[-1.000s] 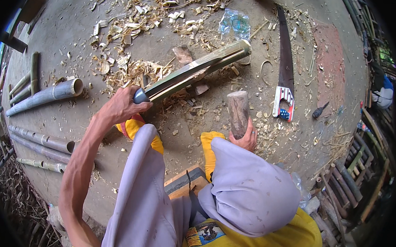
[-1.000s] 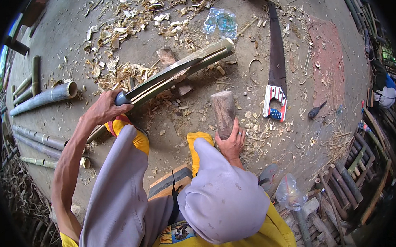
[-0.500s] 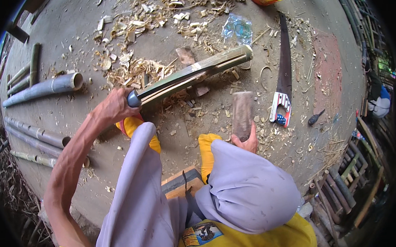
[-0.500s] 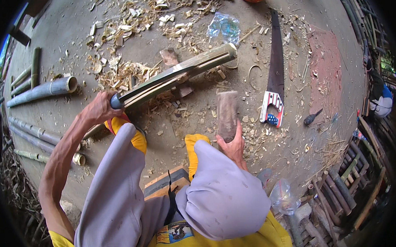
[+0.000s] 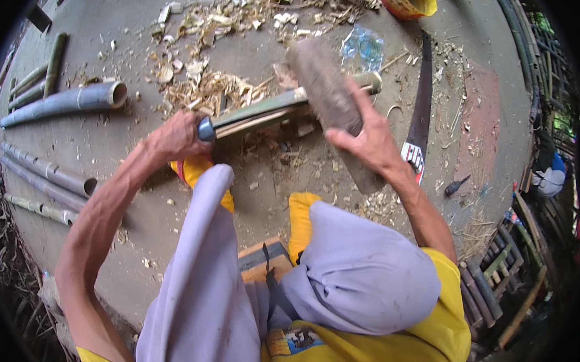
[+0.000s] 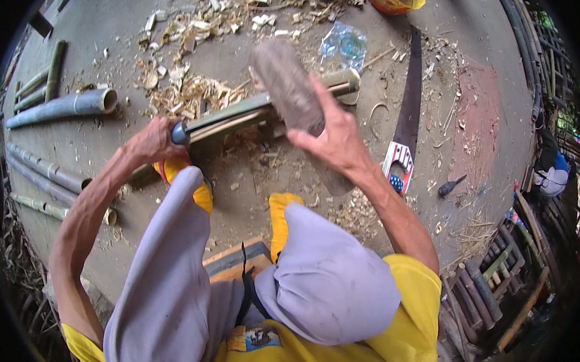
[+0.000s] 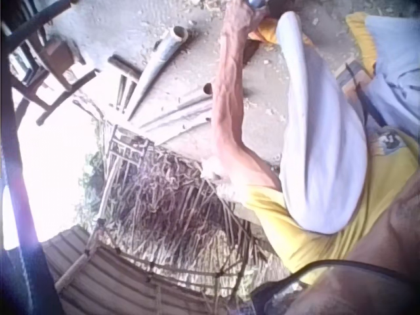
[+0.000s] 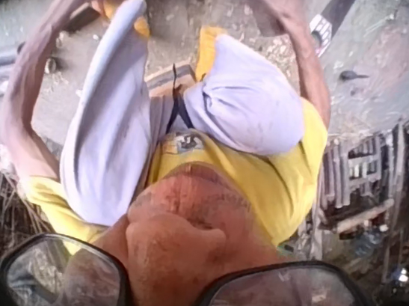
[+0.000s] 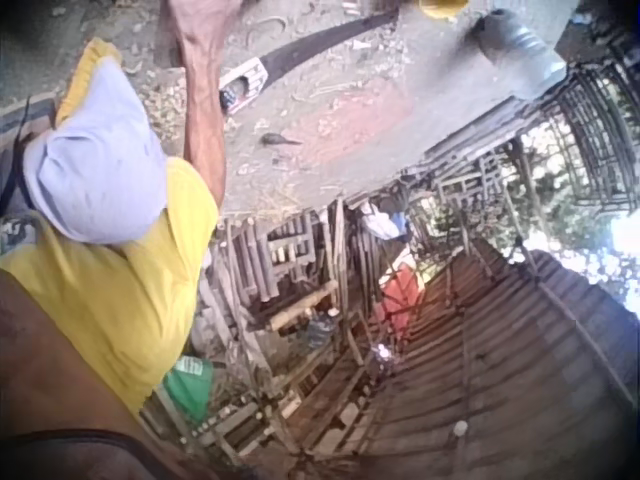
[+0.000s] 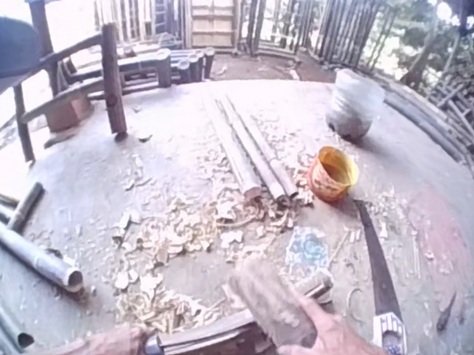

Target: The person splits bamboo stalks by striking a blade with a wooden piece, measures a stalk with a tape measure, and saws through a section of bamboo.

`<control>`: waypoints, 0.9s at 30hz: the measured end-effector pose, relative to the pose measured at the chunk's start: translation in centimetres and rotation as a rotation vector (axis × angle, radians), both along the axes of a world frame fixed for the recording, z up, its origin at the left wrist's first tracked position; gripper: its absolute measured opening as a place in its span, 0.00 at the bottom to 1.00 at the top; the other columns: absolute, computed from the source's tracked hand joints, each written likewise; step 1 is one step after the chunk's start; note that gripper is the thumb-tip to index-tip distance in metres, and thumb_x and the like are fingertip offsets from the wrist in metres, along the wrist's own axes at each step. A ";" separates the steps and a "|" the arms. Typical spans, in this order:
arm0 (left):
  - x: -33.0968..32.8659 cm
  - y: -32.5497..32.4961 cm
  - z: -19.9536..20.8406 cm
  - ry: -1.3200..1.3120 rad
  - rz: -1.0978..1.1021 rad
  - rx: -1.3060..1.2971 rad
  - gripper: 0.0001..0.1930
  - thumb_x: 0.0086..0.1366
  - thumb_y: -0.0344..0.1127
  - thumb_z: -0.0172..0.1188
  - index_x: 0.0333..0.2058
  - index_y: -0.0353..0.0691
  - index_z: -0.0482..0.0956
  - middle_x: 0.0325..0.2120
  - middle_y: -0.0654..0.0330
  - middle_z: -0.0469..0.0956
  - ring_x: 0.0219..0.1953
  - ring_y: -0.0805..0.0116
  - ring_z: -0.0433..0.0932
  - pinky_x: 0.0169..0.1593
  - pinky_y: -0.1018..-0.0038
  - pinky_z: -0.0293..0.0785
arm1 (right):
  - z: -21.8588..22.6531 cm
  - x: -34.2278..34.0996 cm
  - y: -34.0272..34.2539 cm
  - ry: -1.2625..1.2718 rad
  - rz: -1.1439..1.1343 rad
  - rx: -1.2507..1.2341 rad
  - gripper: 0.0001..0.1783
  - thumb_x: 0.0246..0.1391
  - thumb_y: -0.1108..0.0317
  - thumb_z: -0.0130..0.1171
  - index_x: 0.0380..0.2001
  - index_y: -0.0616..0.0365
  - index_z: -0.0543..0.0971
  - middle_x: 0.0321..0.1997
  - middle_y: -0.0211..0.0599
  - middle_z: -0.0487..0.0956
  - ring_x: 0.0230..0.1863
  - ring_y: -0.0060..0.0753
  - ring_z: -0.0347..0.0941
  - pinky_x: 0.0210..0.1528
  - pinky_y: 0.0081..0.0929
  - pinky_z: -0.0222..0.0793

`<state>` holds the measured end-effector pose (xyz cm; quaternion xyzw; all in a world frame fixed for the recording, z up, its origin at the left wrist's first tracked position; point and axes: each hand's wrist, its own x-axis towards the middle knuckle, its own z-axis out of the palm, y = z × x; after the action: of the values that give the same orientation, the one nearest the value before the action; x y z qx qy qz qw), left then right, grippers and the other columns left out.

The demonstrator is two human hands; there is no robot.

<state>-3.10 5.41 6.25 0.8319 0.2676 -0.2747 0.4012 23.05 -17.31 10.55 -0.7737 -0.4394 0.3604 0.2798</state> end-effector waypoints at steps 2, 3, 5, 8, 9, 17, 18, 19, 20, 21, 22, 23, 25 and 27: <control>0.2 0.0 0.6 0.010 0.040 -0.005 0.16 0.46 0.37 0.66 0.32 0.33 0.76 0.24 0.49 0.78 0.29 0.57 0.78 0.36 0.66 0.73 | 2.5 -0.2 1.7 0.037 -0.102 0.169 0.50 0.38 0.57 0.65 0.65 0.50 0.53 0.62 0.52 0.62 0.61 0.51 0.61 0.61 0.38 0.59; 0.4 -0.7 0.9 0.010 0.053 -0.010 0.16 0.47 0.37 0.66 0.32 0.33 0.76 0.24 0.49 0.78 0.29 0.56 0.79 0.36 0.66 0.73 | 3.1 0.0 1.7 -0.063 -0.118 0.288 0.50 0.38 0.57 0.65 0.65 0.50 0.53 0.63 0.51 0.61 0.61 0.49 0.60 0.62 0.38 0.58; 0.7 -2.2 2.3 0.071 0.075 0.067 0.15 0.47 0.36 0.65 0.32 0.32 0.77 0.25 0.48 0.78 0.31 0.57 0.79 0.37 0.65 0.73 | 3.2 0.4 2.4 -0.072 -0.181 0.453 0.49 0.39 0.59 0.65 0.65 0.50 0.53 0.63 0.49 0.59 0.62 0.46 0.57 0.63 0.37 0.55; 0.1 -1.1 2.0 0.006 0.064 -0.023 0.15 0.47 0.36 0.65 0.31 0.32 0.77 0.26 0.48 0.78 0.32 0.58 0.79 0.38 0.65 0.73 | 3.0 1.1 2.3 -0.282 -0.118 0.607 0.53 0.39 0.62 0.66 0.65 0.63 0.48 0.61 0.52 0.61 0.61 0.41 0.61 0.62 0.35 0.57; 0.0 -0.9 1.3 0.013 0.060 -0.050 0.16 0.46 0.35 0.66 0.32 0.32 0.77 0.26 0.49 0.78 0.32 0.58 0.79 0.38 0.65 0.73 | 2.7 0.9 2.1 -0.283 -0.122 0.606 0.53 0.39 0.62 0.66 0.64 0.64 0.48 0.61 0.52 0.61 0.61 0.42 0.60 0.63 0.35 0.56; -0.3 -1.4 0.3 0.000 0.101 -0.104 0.16 0.45 0.35 0.66 0.32 0.32 0.76 0.25 0.50 0.78 0.30 0.58 0.78 0.37 0.66 0.72 | -4.1 -2.4 -1.4 -0.032 0.012 0.172 0.51 0.42 0.62 0.65 0.67 0.43 0.47 0.61 0.59 0.63 0.55 0.53 0.68 0.54 0.42 0.69; 0.0 -1.3 0.5 0.010 0.099 -0.098 0.16 0.45 0.35 0.66 0.32 0.32 0.76 0.25 0.50 0.78 0.30 0.58 0.78 0.37 0.66 0.72 | -3.9 -2.2 -1.1 0.026 0.022 0.135 0.51 0.42 0.63 0.64 0.67 0.43 0.48 0.60 0.60 0.64 0.55 0.53 0.68 0.54 0.43 0.69; -0.5 -1.4 0.1 -0.002 0.103 -0.102 0.16 0.45 0.35 0.66 0.32 0.32 0.76 0.25 0.50 0.77 0.29 0.59 0.78 0.36 0.65 0.72 | -3.0 -2.6 -0.6 0.079 -0.031 0.177 0.51 0.41 0.64 0.65 0.67 0.44 0.48 0.60 0.58 0.64 0.56 0.52 0.68 0.55 0.42 0.68; -0.9 -1.6 -0.2 -0.005 0.107 -0.095 0.16 0.45 0.35 0.66 0.32 0.32 0.76 0.25 0.50 0.77 0.29 0.59 0.78 0.36 0.65 0.72 | -1.4 -2.9 0.1 0.132 -0.085 0.217 0.51 0.41 0.64 0.65 0.67 0.45 0.48 0.61 0.57 0.64 0.56 0.51 0.68 0.56 0.40 0.67; -1.2 -1.7 -0.4 -0.009 0.113 -0.085 0.16 0.45 0.35 0.66 0.32 0.32 0.76 0.24 0.50 0.77 0.29 0.59 0.78 0.36 0.66 0.72 | -0.4 -3.1 0.6 0.185 -0.135 0.259 0.52 0.41 0.65 0.65 0.67 0.46 0.48 0.61 0.56 0.64 0.56 0.49 0.68 0.56 0.39 0.67; -1.6 -1.7 -0.5 -0.012 0.121 -0.075 0.16 0.45 0.35 0.65 0.32 0.32 0.76 0.24 0.50 0.77 0.29 0.59 0.78 0.36 0.66 0.72 | -0.3 -3.3 0.8 0.189 -0.180 0.394 0.52 0.40 0.65 0.65 0.67 0.48 0.48 0.61 0.54 0.63 0.56 0.48 0.67 0.57 0.38 0.66; -1.9 -1.6 -0.6 0.001 0.128 -0.067 0.16 0.45 0.35 0.65 0.32 0.32 0.76 0.24 0.51 0.77 0.29 0.59 0.78 0.36 0.66 0.72 | -0.2 -3.6 1.0 0.195 -0.225 0.529 0.53 0.39 0.65 0.66 0.67 0.49 0.47 0.61 0.52 0.63 0.56 0.46 0.67 0.57 0.37 0.65; -1.2 -1.3 -0.6 0.003 0.118 -0.058 0.16 0.45 0.34 0.66 0.32 0.32 0.76 0.24 0.51 0.77 0.29 0.59 0.78 0.36 0.66 0.73 | 0.5 -3.6 0.7 0.074 -0.276 0.722 0.55 0.37 0.65 0.67 0.66 0.52 0.46 0.61 0.46 0.60 0.58 0.39 0.64 0.58 0.34 0.63; -0.5 -1.3 -0.7 -0.012 0.097 -0.073 0.16 0.45 0.34 0.66 0.32 0.32 0.76 0.24 0.51 0.78 0.29 0.58 0.78 0.36 0.66 0.73 | -5.1 -3.5 -1.3 0.143 -0.187 0.552 0.55 0.38 0.63 0.67 0.67 0.51 0.46 0.59 0.51 0.63 0.56 0.43 0.67 0.57 0.36 0.65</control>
<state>-3.55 4.10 5.59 0.8044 0.2951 -0.2592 0.4457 19.53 -18.62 5.45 -0.6782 -0.4266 0.2537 0.5419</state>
